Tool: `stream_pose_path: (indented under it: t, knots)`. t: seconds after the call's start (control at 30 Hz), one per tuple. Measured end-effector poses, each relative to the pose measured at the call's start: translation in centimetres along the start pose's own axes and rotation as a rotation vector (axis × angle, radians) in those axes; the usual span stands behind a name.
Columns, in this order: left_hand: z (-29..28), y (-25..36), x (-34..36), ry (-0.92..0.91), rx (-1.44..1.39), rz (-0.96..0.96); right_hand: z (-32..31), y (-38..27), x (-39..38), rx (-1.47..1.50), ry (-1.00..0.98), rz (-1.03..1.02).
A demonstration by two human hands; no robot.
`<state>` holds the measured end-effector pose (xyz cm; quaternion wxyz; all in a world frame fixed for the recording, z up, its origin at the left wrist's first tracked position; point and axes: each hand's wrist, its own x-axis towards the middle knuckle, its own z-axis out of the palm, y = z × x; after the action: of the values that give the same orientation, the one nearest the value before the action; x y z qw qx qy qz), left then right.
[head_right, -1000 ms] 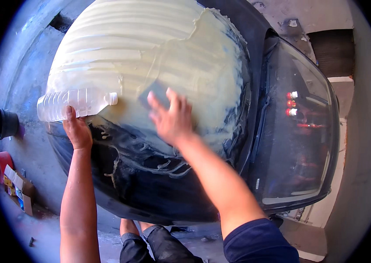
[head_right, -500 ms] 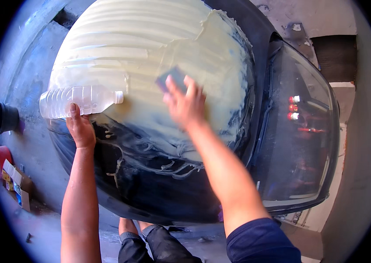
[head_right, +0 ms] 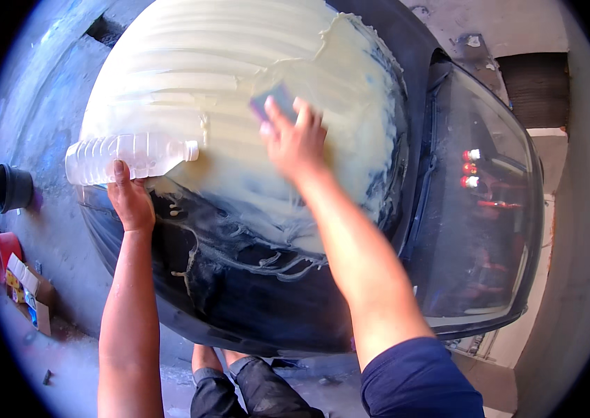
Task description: The person retrieves a sanding block and water bottle from a bucket, then pours liquid onto the car hood and spreads a thick white paste across the surface using the sanding block. The person repeatedly pours and spreads the paste to cover more of the hood area.
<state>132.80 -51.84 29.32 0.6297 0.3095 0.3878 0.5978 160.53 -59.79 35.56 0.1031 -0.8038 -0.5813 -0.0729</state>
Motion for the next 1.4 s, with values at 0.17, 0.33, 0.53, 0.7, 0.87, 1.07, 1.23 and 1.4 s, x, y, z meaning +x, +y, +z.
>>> stream_pose_path:
  t: [0.17, 0.33, 0.53, 0.7, 0.87, 1.07, 1.23, 1.4]
  knots:
    - [0.5, -0.3, -0.2, 0.034, -0.003, -0.028, -3.1, -3.8, -7.8, 0.048, -0.063, -0.213]
    - [1.4, -0.3, -0.2, 0.022, -0.071, 0.004, 1.3, -0.2, 7.1, -0.012, 0.072, 0.003]
    - [0.0, 0.2, -0.1, 0.068, -0.079, 0.011, 1.4, -3.3, 0.6, 0.030, -0.009, -0.097]
    - [0.3, -0.1, -0.2, 0.086, -0.136, 0.003, -1.8, -5.5, -6.1, 0.019, -0.066, -0.242]
    - [0.9, -0.2, -0.1, 0.022, -0.149, 0.022, 1.6, -3.7, 7.9, -0.040, 0.018, 0.017]
    - [-1.9, 1.8, 0.1, 0.152, -0.061, 0.049, 1.2, -6.1, -0.8, 0.054, -0.040, -0.172]
    - [-3.8, 2.4, -0.7, 0.133, -0.096, 0.078, -0.8, -8.1, -5.5, 0.056, -0.063, -0.314]
    - [-2.3, 2.1, -0.4, 0.117, -0.158, 0.080, 2.7, -7.1, 8.0, -0.033, 0.077, -0.104]
